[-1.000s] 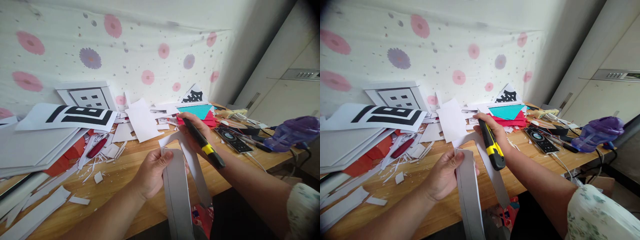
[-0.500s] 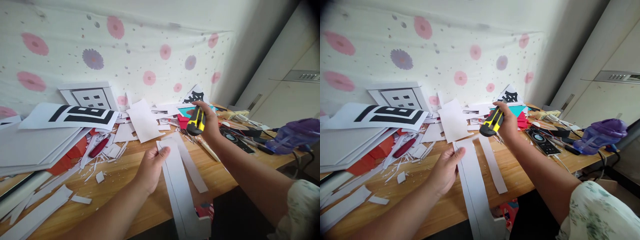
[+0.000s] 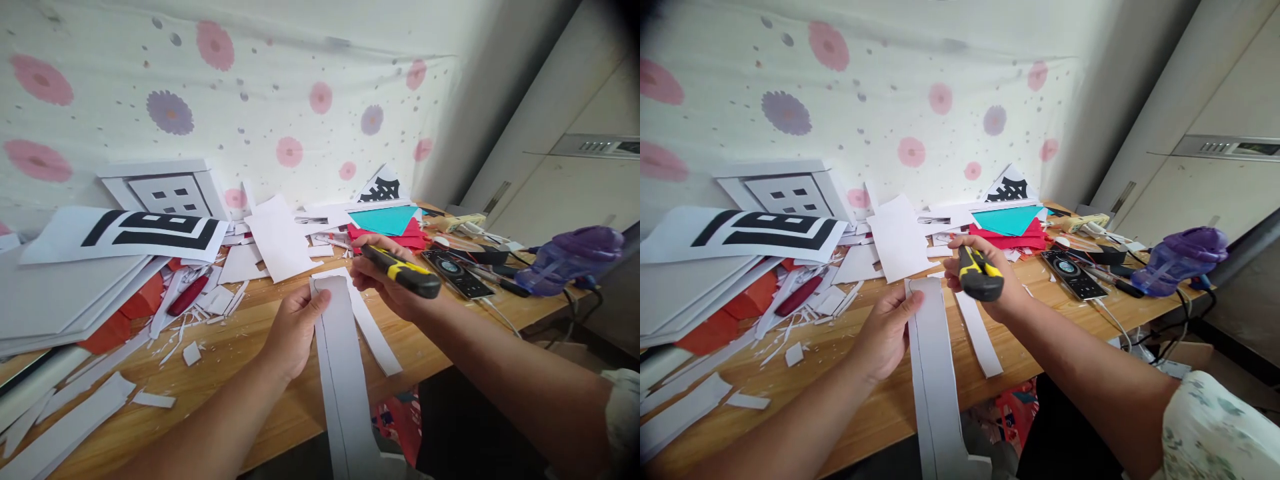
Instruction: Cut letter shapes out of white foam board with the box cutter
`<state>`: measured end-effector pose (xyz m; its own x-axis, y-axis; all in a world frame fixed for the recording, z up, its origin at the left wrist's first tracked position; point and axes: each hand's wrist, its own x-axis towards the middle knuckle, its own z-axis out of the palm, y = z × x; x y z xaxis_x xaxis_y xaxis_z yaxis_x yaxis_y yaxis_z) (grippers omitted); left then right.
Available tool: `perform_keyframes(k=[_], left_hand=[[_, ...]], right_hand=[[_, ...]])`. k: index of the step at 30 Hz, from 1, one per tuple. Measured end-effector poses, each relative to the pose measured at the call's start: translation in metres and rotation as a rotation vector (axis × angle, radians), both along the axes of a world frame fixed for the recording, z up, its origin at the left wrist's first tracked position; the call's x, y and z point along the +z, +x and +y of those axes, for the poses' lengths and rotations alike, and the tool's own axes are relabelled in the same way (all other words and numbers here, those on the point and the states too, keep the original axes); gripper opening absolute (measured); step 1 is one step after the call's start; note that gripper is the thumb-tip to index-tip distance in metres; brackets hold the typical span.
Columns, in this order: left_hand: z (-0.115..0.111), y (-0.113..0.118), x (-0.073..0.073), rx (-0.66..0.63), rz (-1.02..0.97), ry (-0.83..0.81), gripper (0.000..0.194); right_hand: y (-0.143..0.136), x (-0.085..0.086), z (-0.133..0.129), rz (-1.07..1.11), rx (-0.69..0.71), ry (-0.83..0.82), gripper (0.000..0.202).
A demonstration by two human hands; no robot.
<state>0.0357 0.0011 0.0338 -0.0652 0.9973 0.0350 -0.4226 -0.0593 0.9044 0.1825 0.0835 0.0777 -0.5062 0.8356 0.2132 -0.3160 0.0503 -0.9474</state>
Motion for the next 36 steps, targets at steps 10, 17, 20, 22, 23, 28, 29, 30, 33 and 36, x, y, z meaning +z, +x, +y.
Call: perform_keyframes(k=[10,17,20,22,23,28,29,30,33,36], left_hand=[[0.010,-0.003,-0.008,0.234,-0.105,-0.105,0.023],[0.011,0.000,-0.012,0.214,-0.205,-0.237,0.024],[0.009,0.002,-0.012,0.146,-0.265,-0.250,0.025],[0.008,0.002,-0.012,0.089,-0.286,-0.259,0.027],[0.007,0.003,-0.012,0.067,-0.295,-0.260,0.029],[0.007,0.004,-0.008,0.026,-0.388,-0.267,0.028],[0.007,0.004,-0.007,0.018,-0.400,-0.263,0.027],[0.007,0.004,-0.006,0.007,-0.409,-0.255,0.027],[0.006,0.005,-0.003,-0.010,-0.430,-0.253,0.028],[0.005,0.006,0.000,-0.002,-0.456,-0.260,0.028]], right_hand=[[0.049,-0.015,0.012,-0.187,0.033,-0.327,0.047],[0.064,-0.010,-0.009,-0.211,0.132,-0.222,0.030],[0.063,-0.004,-0.024,-0.377,0.282,0.082,0.025],[0.061,0.000,-0.033,-0.471,0.428,0.285,0.019],[0.060,0.001,-0.036,-0.499,0.488,0.354,0.017],[0.057,0.004,-0.035,-0.589,0.507,0.638,0.049],[0.056,0.005,-0.033,-0.610,0.431,0.710,0.057],[0.055,0.005,-0.030,-0.634,0.345,0.768,0.062],[0.050,0.005,-0.025,-0.799,0.138,0.926,0.050],[0.039,-0.001,-0.025,-1.020,0.019,1.151,0.025]])
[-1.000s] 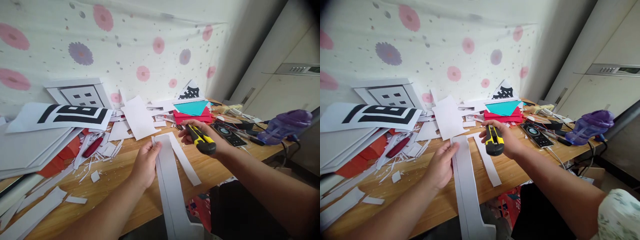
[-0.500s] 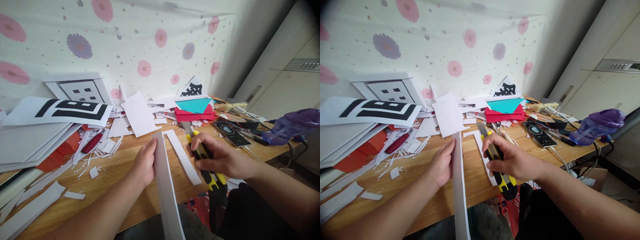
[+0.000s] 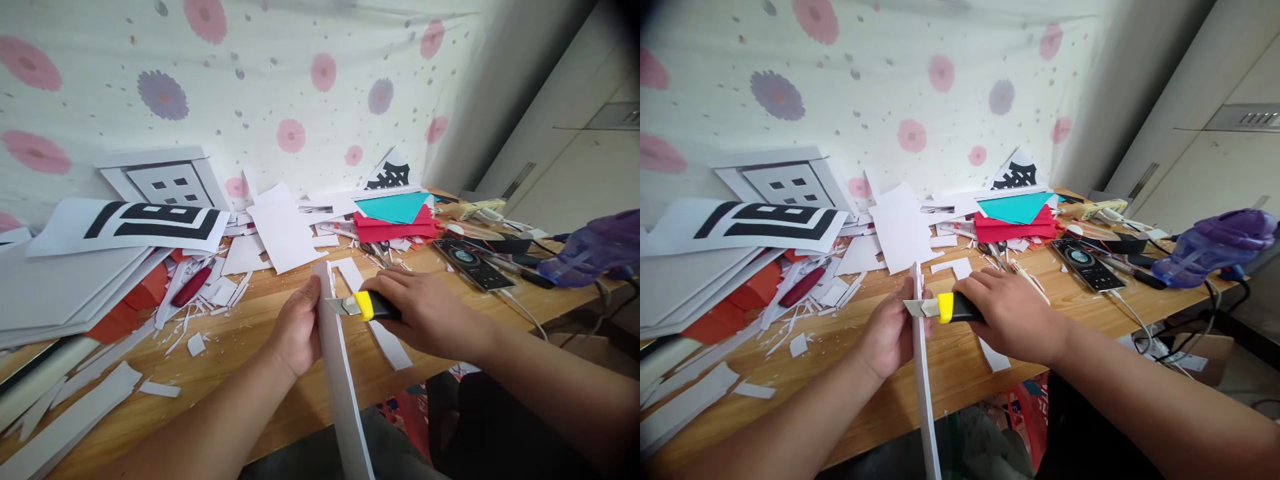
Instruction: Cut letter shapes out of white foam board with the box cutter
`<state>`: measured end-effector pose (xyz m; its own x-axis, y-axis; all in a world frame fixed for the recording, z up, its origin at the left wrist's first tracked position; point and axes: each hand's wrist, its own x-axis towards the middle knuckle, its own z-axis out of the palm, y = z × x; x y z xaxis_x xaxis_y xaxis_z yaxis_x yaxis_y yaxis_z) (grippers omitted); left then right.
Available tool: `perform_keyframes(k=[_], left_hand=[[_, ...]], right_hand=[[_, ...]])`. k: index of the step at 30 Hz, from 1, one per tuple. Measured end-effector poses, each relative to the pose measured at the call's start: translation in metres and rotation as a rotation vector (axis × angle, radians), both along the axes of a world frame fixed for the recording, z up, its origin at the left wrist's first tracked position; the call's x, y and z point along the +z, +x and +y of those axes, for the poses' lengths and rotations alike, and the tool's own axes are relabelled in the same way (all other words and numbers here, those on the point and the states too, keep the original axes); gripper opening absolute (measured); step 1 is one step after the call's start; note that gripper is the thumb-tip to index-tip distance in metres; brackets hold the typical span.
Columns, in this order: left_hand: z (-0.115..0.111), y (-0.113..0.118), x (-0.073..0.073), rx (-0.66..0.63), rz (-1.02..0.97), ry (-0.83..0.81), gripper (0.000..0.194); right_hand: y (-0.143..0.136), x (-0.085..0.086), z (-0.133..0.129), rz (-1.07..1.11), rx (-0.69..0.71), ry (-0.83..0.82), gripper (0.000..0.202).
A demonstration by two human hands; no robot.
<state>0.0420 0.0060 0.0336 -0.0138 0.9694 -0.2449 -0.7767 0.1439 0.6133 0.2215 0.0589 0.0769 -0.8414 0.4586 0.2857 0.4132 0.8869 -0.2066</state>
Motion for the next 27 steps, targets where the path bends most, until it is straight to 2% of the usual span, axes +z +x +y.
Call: perform_keyframes(k=[4,8,18,27], left_hand=[[-0.001,-0.001,0.002,0.005,-0.026,-0.008,0.026],[-0.001,-0.002,0.001,-0.025,-0.041,0.000,0.024],[-0.005,-0.002,0.001,-0.044,-0.037,0.036,0.028],[-0.008,-0.002,0.002,-0.146,0.019,0.126,0.031]], right_hand=[[-0.013,-0.011,0.002,-0.085,-0.072,0.267,0.014],[-0.017,-0.013,0.008,-0.062,-0.102,0.408,0.011],[-0.016,-0.007,0.011,-0.023,-0.054,0.398,0.013],[-0.013,-0.004,0.015,-0.008,-0.082,0.443,0.013]])
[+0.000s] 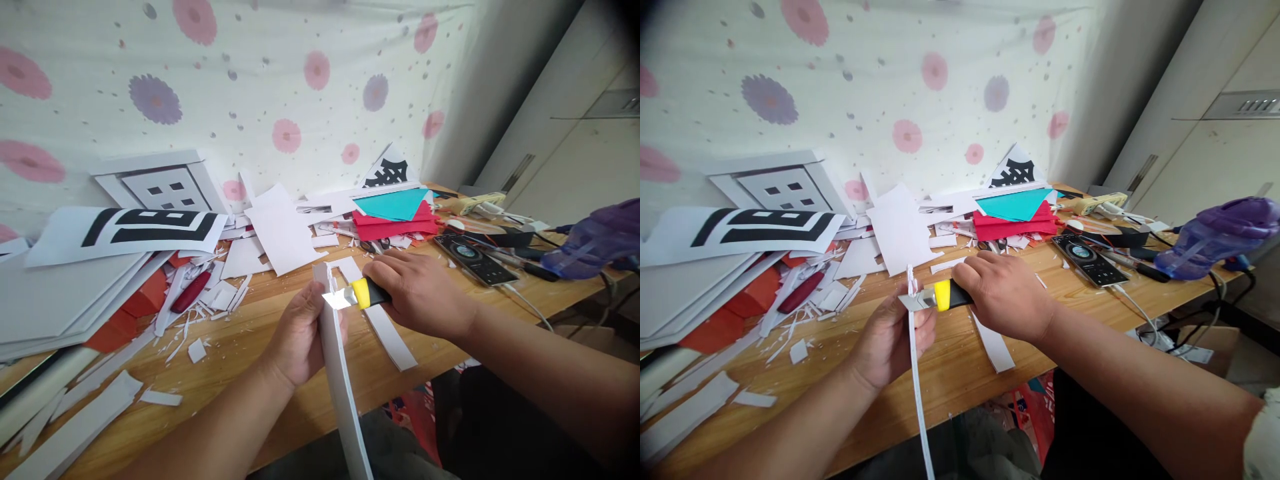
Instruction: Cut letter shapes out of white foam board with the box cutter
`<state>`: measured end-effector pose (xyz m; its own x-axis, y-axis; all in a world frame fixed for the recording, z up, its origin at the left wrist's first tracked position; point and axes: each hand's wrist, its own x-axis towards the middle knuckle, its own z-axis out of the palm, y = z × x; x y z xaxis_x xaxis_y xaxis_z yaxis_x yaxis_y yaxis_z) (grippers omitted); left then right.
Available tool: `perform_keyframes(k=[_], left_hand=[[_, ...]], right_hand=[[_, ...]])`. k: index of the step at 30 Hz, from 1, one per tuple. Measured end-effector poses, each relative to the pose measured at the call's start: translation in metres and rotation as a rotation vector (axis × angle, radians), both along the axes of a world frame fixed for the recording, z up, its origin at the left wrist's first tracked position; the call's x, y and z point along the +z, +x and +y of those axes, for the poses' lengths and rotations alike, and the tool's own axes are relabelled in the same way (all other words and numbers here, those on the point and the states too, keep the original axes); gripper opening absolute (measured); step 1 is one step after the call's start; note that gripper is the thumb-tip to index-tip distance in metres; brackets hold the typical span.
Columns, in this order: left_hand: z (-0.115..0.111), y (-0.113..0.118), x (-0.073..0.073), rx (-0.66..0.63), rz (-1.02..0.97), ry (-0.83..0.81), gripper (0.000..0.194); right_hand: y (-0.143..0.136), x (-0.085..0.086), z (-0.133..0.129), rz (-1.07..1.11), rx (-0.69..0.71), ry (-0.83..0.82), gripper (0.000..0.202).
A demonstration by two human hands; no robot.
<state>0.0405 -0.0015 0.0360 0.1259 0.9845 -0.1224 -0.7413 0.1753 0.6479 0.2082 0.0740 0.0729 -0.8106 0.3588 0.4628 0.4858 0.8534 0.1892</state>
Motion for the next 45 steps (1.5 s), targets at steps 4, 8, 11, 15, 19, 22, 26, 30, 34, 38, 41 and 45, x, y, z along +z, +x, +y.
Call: perform_keyframes(k=[4,8,11,15,19,22,26,30,34,38,41,45], left_hand=[[0.000,0.000,-0.002,-0.005,-0.005,0.011,0.032],[0.000,0.001,-0.003,-0.003,0.000,0.020,0.031],[0.000,0.001,-0.002,0.004,-0.008,-0.004,0.028],[-0.002,0.001,-0.001,-0.001,0.018,0.009,0.026],[-0.003,0.002,-0.002,0.005,0.057,0.059,0.032],[-0.002,0.003,-0.004,0.005,0.060,0.061,0.030],[-0.002,0.003,-0.005,-0.010,0.043,0.041,0.028],[-0.004,0.003,-0.003,-0.016,0.069,0.081,0.032],[-0.005,0.003,0.000,-0.028,0.051,0.079,0.032],[-0.005,0.003,0.003,-0.040,0.039,0.087,0.033],[-0.005,0.003,0.003,-0.032,0.022,0.082,0.031],[-0.004,0.004,0.001,0.005,0.021,0.061,0.027]], right_hand=[[0.002,-0.002,0.004,0.027,-0.005,0.030,0.010],[0.002,-0.003,0.004,0.028,0.002,0.033,0.010],[-0.001,-0.002,0.001,0.015,0.007,0.018,0.010],[-0.003,0.001,0.002,0.018,0.011,0.005,0.012],[0.001,0.002,0.006,0.048,-0.008,0.012,0.010],[0.001,0.002,0.005,0.043,-0.002,0.008,0.009],[-0.001,0.003,0.003,0.023,0.021,-0.017,0.010],[0.000,0.005,0.005,0.033,0.001,-0.028,0.009],[0.002,0.005,0.008,0.059,-0.011,0.030,0.010],[0.006,0.000,0.014,0.106,-0.053,0.150,0.013],[0.010,-0.005,0.020,0.179,-0.070,0.166,0.013],[0.005,-0.005,0.016,0.450,-0.014,-0.261,0.009]])
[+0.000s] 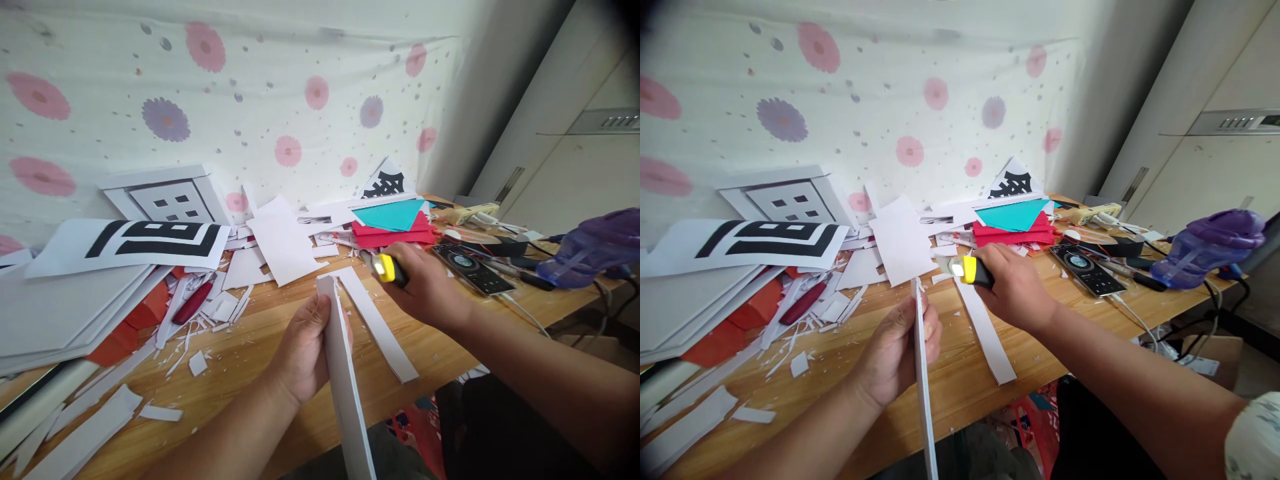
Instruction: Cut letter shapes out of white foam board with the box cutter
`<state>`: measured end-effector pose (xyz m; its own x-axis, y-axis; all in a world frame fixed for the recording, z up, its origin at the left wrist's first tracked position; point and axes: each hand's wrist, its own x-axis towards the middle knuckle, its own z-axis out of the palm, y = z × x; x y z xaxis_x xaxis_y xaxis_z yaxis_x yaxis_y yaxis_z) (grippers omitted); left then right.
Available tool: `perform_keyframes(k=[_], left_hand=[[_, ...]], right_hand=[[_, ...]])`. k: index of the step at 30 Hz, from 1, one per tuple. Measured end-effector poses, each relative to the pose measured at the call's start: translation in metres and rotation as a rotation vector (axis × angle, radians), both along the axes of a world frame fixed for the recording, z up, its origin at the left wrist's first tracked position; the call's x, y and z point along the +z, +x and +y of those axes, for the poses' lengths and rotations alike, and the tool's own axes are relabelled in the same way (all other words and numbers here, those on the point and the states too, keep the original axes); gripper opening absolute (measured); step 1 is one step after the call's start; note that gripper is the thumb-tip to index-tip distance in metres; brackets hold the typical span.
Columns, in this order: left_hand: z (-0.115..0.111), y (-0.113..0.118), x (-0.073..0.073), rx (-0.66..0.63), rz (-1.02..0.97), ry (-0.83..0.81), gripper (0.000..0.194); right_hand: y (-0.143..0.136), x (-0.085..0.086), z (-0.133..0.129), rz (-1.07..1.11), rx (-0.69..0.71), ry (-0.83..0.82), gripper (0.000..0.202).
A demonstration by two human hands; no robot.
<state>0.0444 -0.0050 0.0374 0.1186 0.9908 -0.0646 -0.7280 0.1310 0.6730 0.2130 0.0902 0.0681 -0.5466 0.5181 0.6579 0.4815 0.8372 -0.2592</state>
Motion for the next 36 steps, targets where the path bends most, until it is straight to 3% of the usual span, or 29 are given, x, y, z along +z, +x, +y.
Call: perform_keyframes(k=[4,7,14,21,27,32,36], left_hand=[[0.001,0.001,-0.001,0.069,0.078,-0.001,0.028],[0.002,0.001,-0.002,0.106,0.138,-0.002,0.026],[0.003,0.000,0.000,0.123,0.168,0.000,0.029],[0.003,0.000,-0.001,0.110,0.175,-0.012,0.025],[0.004,-0.001,-0.001,0.116,0.167,-0.016,0.018],[0.005,-0.008,0.001,0.097,0.175,-0.021,0.016],[0.007,-0.013,0.002,0.065,0.085,-0.029,0.017]], right_hand=[[-0.019,0.008,-0.017,0.293,0.299,-0.690,0.019],[-0.033,0.012,-0.026,0.448,0.368,-0.896,0.023],[-0.045,0.014,-0.023,0.483,0.222,-0.906,0.022],[-0.044,0.015,-0.020,0.380,0.319,-0.766,0.012],[-0.041,0.013,-0.021,0.370,0.257,-0.760,0.012],[-0.045,0.005,-0.022,0.464,0.355,-0.799,0.013],[-0.053,-0.001,-0.029,0.604,0.474,-0.957,0.015]])
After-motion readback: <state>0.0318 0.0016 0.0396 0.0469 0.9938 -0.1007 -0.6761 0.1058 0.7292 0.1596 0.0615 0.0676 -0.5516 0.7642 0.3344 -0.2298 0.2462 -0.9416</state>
